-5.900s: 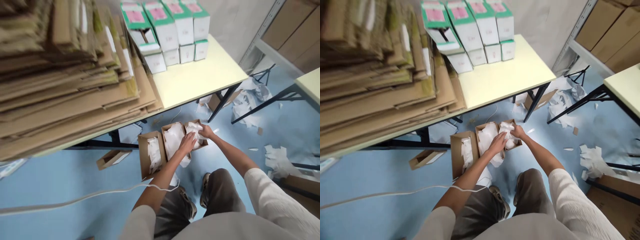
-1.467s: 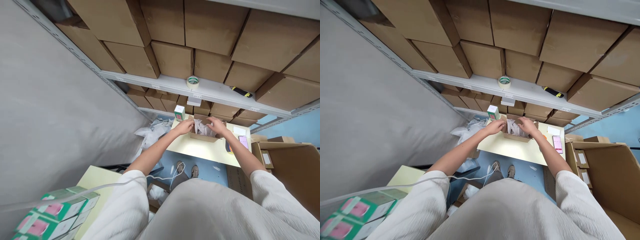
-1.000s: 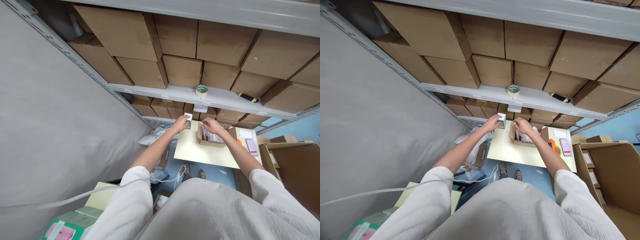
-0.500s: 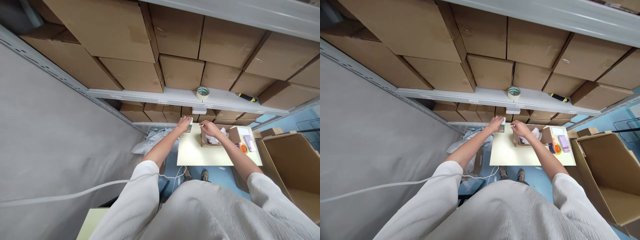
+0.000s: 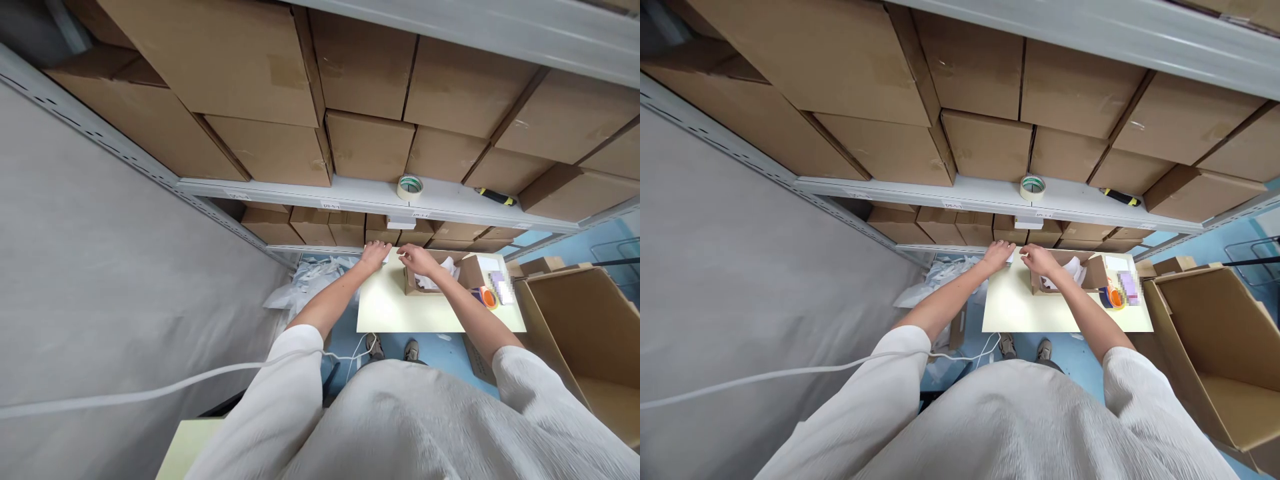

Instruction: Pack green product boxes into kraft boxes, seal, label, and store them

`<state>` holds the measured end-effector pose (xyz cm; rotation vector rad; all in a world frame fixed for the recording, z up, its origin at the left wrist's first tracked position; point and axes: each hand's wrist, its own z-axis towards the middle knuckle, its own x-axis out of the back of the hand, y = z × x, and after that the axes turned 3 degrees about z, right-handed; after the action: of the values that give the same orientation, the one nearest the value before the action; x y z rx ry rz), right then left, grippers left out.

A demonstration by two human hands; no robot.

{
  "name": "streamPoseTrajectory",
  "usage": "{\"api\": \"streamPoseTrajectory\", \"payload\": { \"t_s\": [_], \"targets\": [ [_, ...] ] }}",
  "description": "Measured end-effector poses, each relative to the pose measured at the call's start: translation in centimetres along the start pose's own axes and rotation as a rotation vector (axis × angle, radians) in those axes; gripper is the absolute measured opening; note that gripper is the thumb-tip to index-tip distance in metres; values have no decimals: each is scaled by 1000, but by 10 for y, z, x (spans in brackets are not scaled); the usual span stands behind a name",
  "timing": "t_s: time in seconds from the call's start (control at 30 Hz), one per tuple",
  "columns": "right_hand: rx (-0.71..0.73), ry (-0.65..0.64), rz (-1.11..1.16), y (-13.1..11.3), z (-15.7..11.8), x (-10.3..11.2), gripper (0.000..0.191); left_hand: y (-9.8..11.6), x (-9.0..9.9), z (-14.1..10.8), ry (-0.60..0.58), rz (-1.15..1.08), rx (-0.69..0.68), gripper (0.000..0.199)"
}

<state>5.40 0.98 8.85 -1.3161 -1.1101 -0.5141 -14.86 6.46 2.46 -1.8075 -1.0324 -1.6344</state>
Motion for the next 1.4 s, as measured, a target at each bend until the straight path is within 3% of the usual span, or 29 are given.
{"api": "streamPoseTrajectory", "payload": {
  "t_s": [0.27,0.37,0.5,0.57,0.67,0.77,0.9,1.1,1.17,1.27,1.4],
  "targets": [
    [-15,10,28,12,-8,-5,21,-10,24,-28,12,-65,69,59],
    [-22,32,66,18,-10,-7,21,-16,50,-38,87,-109,111,61],
    [-32,119,155,26,-9,-9,28,-18,101,-52,203,-183,138,59],
    [-34,182,223,29,-9,-8,39,-16,130,-59,250,-228,152,59],
    [-36,261,363,35,-11,0,71,-7,165,-67,315,-315,177,58],
    [-21,300,492,48,-16,14,104,7,180,-67,354,-423,151,57],
    [-5,324,477,80,-36,37,119,33,168,-54,362,-568,67,55],
    [-81,264,253,134,-93,63,94,81,116,-29,303,-705,-16,80],
    [-95,236,198,149,-109,68,90,95,98,-21,265,-685,-64,89],
    [-125,169,118,167,-123,69,88,112,70,-9,160,-578,-117,77],
    [-145,81,31,181,-127,63,86,125,37,7,44,-431,-86,72]
  ]
}}
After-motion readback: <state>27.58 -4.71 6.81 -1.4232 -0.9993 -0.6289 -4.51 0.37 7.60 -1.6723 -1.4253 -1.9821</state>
